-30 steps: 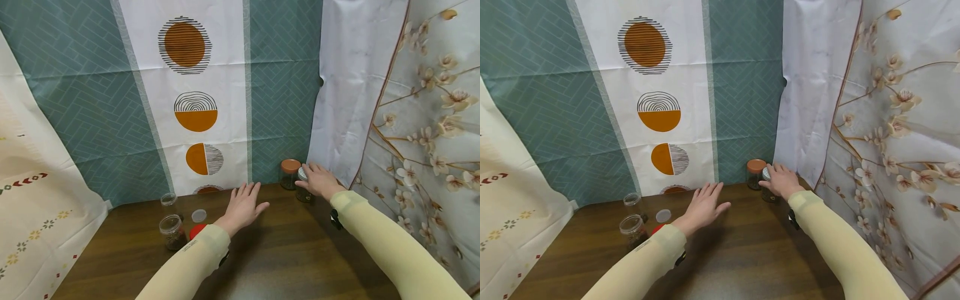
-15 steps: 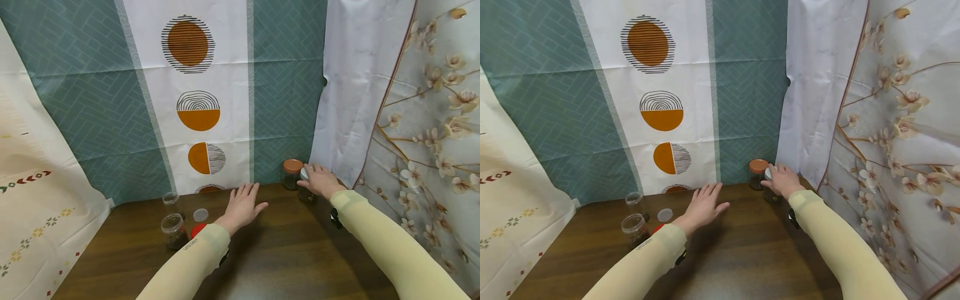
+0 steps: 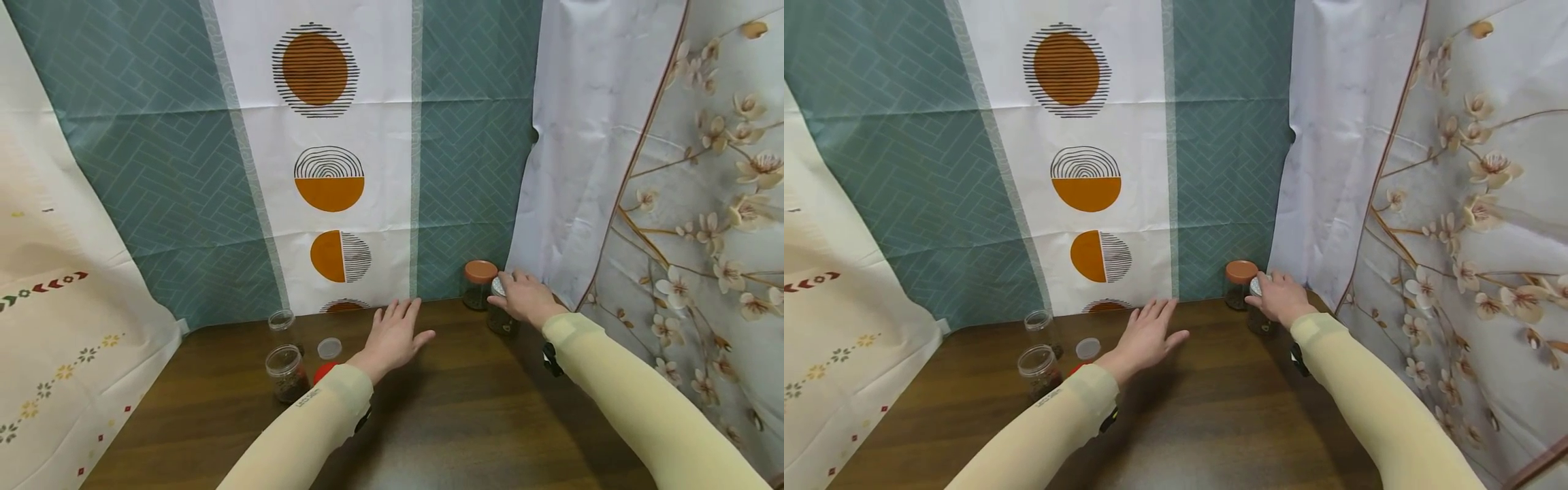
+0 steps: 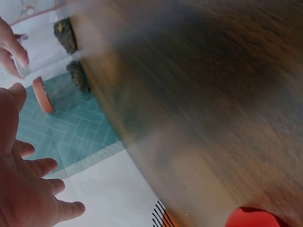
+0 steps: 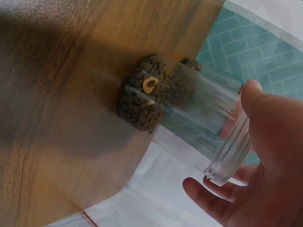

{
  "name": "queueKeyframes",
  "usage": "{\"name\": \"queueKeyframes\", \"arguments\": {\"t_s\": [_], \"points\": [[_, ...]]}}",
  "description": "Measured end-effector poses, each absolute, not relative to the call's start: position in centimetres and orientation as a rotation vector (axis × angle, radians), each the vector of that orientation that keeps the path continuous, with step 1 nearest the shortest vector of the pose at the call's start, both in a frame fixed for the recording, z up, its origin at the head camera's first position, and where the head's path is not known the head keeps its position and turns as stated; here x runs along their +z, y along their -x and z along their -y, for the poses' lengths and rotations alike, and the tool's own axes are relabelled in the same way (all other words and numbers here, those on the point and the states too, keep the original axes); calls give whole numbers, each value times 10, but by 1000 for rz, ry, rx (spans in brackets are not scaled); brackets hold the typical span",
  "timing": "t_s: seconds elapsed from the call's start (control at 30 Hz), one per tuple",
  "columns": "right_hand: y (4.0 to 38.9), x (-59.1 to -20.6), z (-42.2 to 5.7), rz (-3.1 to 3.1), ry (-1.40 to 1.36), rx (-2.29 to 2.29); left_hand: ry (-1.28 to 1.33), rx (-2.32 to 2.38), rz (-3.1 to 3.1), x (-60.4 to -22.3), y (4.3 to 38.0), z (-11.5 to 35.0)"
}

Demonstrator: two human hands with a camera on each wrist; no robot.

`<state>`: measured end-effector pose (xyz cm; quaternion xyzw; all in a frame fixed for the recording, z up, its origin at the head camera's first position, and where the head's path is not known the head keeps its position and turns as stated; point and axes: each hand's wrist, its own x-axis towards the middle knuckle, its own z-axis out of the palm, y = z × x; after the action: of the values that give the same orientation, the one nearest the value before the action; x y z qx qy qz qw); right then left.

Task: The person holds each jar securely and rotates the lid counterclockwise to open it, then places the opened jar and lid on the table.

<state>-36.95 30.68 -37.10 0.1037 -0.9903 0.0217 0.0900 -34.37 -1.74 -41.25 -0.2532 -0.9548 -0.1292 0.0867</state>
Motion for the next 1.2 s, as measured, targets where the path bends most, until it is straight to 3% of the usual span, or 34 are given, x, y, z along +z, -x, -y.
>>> {"name": "queueKeyframes", "arguments": {"t_s": [0.63,1.2], "points": [[348,-375,-290,2978,-360,225,716,-410,2879,-410,331,48],[326,-377,-235,2937,-465,358,762,-505,2859,-407,306,71]]}}
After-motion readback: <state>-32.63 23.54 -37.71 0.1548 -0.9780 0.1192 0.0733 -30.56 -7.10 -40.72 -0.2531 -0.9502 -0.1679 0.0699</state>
